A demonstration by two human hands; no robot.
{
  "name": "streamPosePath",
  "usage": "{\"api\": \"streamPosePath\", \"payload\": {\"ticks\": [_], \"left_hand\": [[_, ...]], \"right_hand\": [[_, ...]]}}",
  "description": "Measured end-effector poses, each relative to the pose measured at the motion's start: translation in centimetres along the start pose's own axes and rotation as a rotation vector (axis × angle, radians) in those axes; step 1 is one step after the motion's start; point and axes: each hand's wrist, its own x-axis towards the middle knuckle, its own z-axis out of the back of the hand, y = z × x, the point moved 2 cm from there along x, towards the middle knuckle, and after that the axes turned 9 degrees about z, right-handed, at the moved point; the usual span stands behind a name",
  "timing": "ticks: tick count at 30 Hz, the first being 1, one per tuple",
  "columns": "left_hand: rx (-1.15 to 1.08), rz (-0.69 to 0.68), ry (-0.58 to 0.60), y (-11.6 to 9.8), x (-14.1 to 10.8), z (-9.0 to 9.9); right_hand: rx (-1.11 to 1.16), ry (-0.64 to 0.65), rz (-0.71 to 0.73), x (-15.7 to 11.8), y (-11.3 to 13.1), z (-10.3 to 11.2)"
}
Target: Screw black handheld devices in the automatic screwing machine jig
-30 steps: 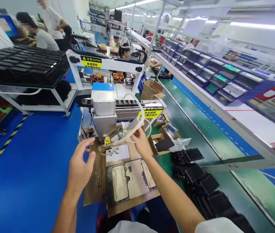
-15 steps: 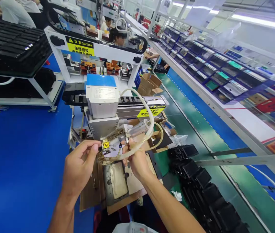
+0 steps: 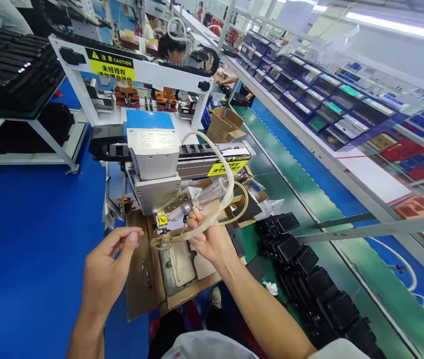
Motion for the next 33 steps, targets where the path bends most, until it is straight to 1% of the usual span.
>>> {"api": "streamPosePath", "payload": {"ticks": [2,4,5,6,7,8,9,10,12,13,14,15,16,17,20,21,22,23,25,26,27,28,30,31,33], "left_hand": [[0.004,0.005,-0.006,0.2,-0.3,0.2],[0.0,0.005,-0.01,0.6,-0.5,0.3],[-0.004,0.009,-0.009,0.8,-0.6,0.4],[-0.009,0.015,-0.009,1.0,-0.7,0.5],[-0.014,0.02,-0.01,1.3,-0.8,0.6],[-0.019,0.024,-0.01,1.5,-0.9,0.7],[-0.023,0.026,-0.007,1.7,-0.9,0.8],[-0.025,0.027,-0.003,1.8,-0.9,0.9],[-0.032,0.03,0.007,1.8,-0.8,1.1],[-0.035,0.029,0.01,1.7,-0.8,1.1],[-0.036,0.026,0.011,1.6,-0.7,1.1],[-0.037,0.02,0.01,1.4,-0.6,1.1],[-0.038,0.012,0.011,1.2,-0.6,1.1],[-0.035,0.003,0.012,1.0,-0.6,1.1],[-0.018,-0.009,0.021,0.9,-0.7,1.1],[-0.015,-0.008,0.023,0.9,-0.8,1.1],[-0.013,-0.006,0.025,1.0,-0.8,1.2],[-0.012,-0.004,0.025,1.1,-0.9,1.3],[-0.014,-0.007,0.025,1.2,-1.0,1.5],[-0.013,-0.014,0.025,1.2,-1.0,1.6],[-0.012,-0.02,0.024,1.2,-1.0,1.7],[-0.013,-0.024,0.022,1.2,-1.0,1.7],[-0.02,-0.028,0.022,1.3,-0.9,1.8],[-0.023,-0.028,0.022,1.4,-0.9,1.7],[-0.028,-0.031,0.031,1.8,-0.7,1.4]], "right_hand": [[-0.337,-0.074,0.125,-0.2,0.5,-0.3],[-0.7,-0.178,0.287,-0.5,1.0,-0.3],[-0.846,-0.224,0.358,-0.7,1.2,-0.3],[-0.95,-0.257,0.413,-0.9,1.4,-0.2],[-0.999,-0.276,0.445,-1.0,1.5,-0.1],[-0.987,-0.276,0.443,-1.0,1.6,0.0],[-0.918,-0.243,0.39,-1.0,1.5,0.2],[-0.801,-0.186,0.297,-0.8,1.4,0.4],[-0.494,-0.033,0.072,-0.5,0.9,0.4],[-0.35,0.031,-0.004,-0.4,0.7,0.4],[-0.244,0.071,-0.038,-0.3,0.6,0.4],[-0.185,0.074,-0.028,-0.2,0.4,0.4],[-0.179,0.043,0.019,-0.1,0.3,0.5],[-0.221,-0.007,0.085,-0.1,0.1,0.7],[-0.475,-0.15,0.265,-0.3,0.0,1.1],[-0.518,-0.158,0.274,-0.3,0.0,1.2],[-0.506,-0.13,0.238,-0.2,0.0,1.2],[-0.443,-0.075,0.168,-0.1,-0.1,1.1],[-0.239,0.04,0.039,0.1,-0.3,0.9],[-0.153,0.067,0.015,0.3,-0.3,0.7],[-0.109,0.063,0.028,0.4,-0.3,0.7],[-0.12,0.029,0.068,0.4,-0.2,0.7],[-0.252,-0.061,0.151,0.5,-0.1,0.7],[-0.33,-0.089,0.168,0.5,0.0,0.6],[-0.431,-0.081,0.155,0.5,0.1,0.4]]}}
